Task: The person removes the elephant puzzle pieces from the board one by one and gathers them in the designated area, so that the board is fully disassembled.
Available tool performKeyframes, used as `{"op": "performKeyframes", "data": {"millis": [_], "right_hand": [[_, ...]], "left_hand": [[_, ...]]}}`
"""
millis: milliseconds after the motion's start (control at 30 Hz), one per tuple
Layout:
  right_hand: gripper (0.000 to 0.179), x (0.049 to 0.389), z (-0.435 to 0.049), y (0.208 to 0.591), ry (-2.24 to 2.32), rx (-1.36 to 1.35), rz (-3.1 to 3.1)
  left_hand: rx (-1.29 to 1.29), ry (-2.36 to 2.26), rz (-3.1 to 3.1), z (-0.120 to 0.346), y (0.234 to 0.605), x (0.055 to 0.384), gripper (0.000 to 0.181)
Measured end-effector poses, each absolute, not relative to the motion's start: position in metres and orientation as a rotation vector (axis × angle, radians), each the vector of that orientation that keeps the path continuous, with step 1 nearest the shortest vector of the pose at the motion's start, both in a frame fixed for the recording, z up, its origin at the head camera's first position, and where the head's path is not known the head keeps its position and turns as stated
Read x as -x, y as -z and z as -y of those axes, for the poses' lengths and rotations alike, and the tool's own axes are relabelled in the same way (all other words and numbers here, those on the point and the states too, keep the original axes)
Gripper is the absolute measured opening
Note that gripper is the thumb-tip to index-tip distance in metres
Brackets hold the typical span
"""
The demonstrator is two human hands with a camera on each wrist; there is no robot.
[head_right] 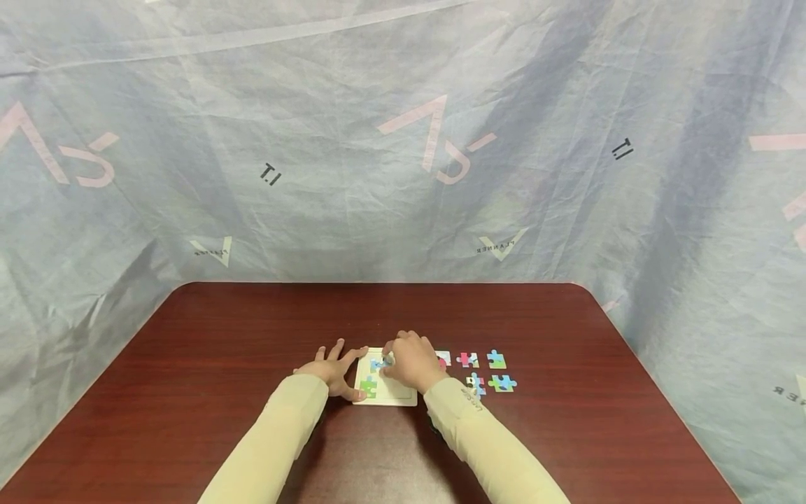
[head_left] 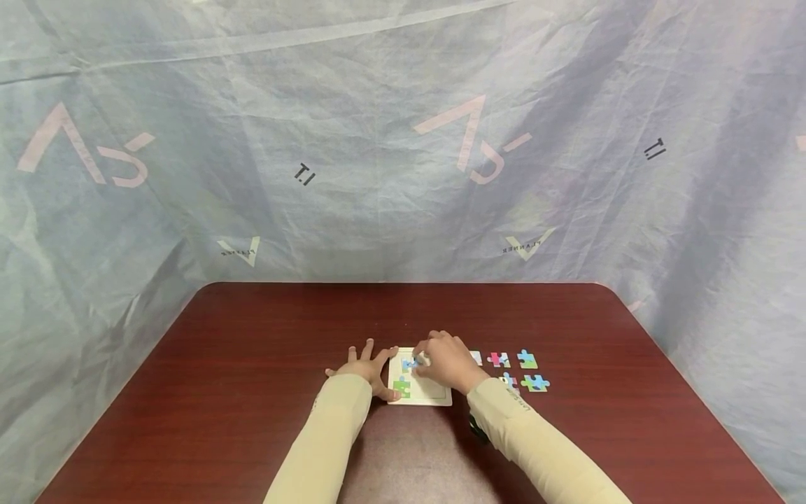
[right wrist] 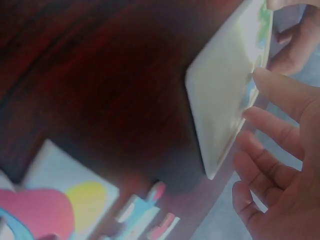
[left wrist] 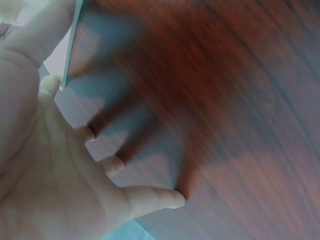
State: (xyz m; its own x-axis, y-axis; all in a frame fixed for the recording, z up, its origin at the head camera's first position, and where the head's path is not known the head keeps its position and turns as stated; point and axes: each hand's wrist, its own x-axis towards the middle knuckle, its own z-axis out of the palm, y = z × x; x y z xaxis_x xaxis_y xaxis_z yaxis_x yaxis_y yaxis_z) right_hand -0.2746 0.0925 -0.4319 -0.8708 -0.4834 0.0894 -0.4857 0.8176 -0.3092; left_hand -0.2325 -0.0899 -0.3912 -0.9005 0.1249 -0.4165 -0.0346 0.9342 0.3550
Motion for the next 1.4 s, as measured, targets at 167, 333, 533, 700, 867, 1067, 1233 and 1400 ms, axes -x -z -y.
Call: {"op": "performKeyframes", "data": {"millis": [167,333,533,700,867,1067,1233,1400], "right_hand": [[0.021,0.272,-0.096,0.435,-0.508,-0.824,2.954],[0.020,0.271,-0.098,0.439,-0.482,-0.828,2.918],[0.022,0.269,-0.099,0.440,-0.475,-0.828,2.886],[0.022,0.270,-0.100,0.441,-0.498,-0.848,2.873],[0.022,0.272,-0.100,0.440,-0.539,-0.844,2.881],[0.021,0.272,-0.103,0.439,-0.526,-0.847,2.870],[0.022,0.270,-0.109,0.435,-0.574,-0.842,2.858],[0.022,0.268,-0.116,0.432,-0.645,-0.811,2.884]], "left_hand": [[-0.065,-0.495,-2.654,0.089,0.390,0.232,0.083],[-0.064,-0.502,-2.647,0.090,0.396,0.236,0.085],[-0.071,-0.483,-2.663,0.094,0.418,0.248,0.090],[-0.069,-0.487,-2.673,0.096,0.428,0.254,0.092],[-0.059,-0.478,-2.662,0.096,0.435,0.258,0.092],[-0.062,-0.511,-2.666,0.093,0.418,0.248,0.088],[-0.046,-0.535,-2.633,0.093,0.412,0.245,0.088],[-0.041,-0.525,-2.632,0.095,0.427,0.255,0.092]]}}
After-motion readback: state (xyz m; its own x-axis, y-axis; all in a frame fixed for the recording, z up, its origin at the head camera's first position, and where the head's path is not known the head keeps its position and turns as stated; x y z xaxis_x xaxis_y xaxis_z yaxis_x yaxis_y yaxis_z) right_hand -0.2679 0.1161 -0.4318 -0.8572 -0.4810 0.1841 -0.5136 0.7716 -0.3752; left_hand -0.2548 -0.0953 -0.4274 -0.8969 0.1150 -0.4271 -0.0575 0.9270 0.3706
